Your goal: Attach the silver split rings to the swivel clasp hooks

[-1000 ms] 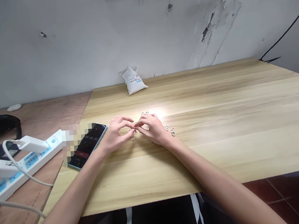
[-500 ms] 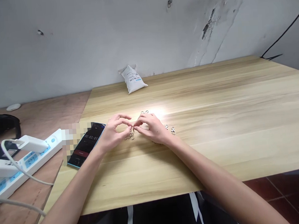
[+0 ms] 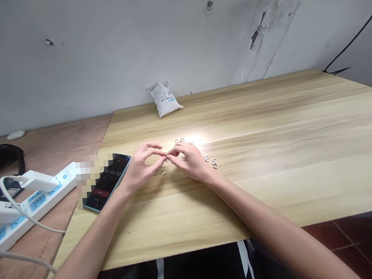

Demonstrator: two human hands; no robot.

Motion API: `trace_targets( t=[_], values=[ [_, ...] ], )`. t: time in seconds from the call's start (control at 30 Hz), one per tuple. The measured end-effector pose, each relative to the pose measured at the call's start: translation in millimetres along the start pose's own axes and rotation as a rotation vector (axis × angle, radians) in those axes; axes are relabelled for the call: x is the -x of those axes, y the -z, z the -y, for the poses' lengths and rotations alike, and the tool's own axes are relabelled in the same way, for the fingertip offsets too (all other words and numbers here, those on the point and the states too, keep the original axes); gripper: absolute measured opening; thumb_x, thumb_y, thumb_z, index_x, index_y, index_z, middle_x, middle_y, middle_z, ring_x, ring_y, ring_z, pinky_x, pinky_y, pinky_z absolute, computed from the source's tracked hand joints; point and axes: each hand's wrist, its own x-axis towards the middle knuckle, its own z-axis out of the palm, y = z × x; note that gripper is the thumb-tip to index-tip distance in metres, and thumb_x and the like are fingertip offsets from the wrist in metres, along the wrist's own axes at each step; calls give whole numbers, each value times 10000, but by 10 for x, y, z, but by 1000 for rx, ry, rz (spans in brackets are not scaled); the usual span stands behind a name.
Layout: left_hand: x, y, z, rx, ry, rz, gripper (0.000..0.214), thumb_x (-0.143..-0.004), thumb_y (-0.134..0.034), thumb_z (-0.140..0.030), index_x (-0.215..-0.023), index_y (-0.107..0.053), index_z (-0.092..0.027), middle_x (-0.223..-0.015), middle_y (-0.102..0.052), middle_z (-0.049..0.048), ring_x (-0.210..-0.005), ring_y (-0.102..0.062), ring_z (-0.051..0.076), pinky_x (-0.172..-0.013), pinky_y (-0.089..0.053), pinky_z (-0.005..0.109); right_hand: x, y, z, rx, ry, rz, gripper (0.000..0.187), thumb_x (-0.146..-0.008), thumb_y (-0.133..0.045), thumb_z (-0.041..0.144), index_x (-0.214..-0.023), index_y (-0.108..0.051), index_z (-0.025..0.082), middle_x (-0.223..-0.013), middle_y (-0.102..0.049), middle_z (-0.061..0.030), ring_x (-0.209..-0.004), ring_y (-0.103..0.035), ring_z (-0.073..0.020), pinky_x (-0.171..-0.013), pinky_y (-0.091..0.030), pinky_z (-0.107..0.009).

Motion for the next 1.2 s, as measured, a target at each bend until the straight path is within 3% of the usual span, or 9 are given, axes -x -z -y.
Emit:
trace_targets(
  t=[0.4,0.6,0.77,0.9,0.97,1.07,1.2],
  values=[
    [-1,7,59,-257,-126,-47,61,-852,-634,-194,-861,-684,-228,-1078,-670,35,-1031,-589,229,-910,-398,398,-2,-1,62,-45,30,80,151,-929,-557,236,-916,-706,219,-804,-630,-36,-773,-587,-171,-755,-446,-349],
    [0,15,100,-283,-150,-14,63,-870,-612,-203,-861,-666,-235,-1105,-670,42,-1063,-577,234,-930,-402,402,9,0,41,-57,29,108,160,-934,-541,237,-924,-700,223,-815,-617,-37,-758,-574,-166,-701,-464,-327],
    [-2,27,71,-189,-180,-1,87,-825,-630,-154,-854,-657,-232,-1135,-659,42,-1075,-573,228,-963,-411,406,11,55,7,-54,-17,59,147,-933,-538,241,-851,-658,220,-792,-607,-27,-777,-559,-169,-734,-464,-337],
    [-7,59,22,-58,-187,12,98,-816,-639,-134,-833,-655,-230,-1148,-643,33,-1079,-568,211,-975,-422,388,25,94,25,-197,-45,230,160,-926,-589,344,-1018,-669,240,-949,-618,-46,-879,-577,-171,-671,-486,-286],
    [-10,76,13,-27,-186,12,88,-830,-635,-147,-829,-662,-231,-1145,-639,32,-1086,-565,210,-969,-430,380,33,87,30,-215,1,300,153,-923,-602,350,-993,-686,244,-970,-634,-44,-894,-580,-169,-701,-488,-292],
    [-11,90,33,-46,-195,13,74,-842,-636,-174,-827,-671,-238,-1150,-638,28,-1083,-559,211,-961,-437,375,33,68,25,-215,6,297,188,-952,-563,342,-883,-699,232,-916,-662,-34,-863,-589,-161,-762,-481,-315],
    [-5,79,82,-208,-245,4,78,-848,-638,-183,-832,-678,-248,-1166,-643,29,-1095,-547,230,-977,-414,407,17,71,18,-263,-101,271,223,-954,-553,355,-854,-690,210,-837,-695,-26,-795,-606,-158,-695,-475,-295]
  ],
)
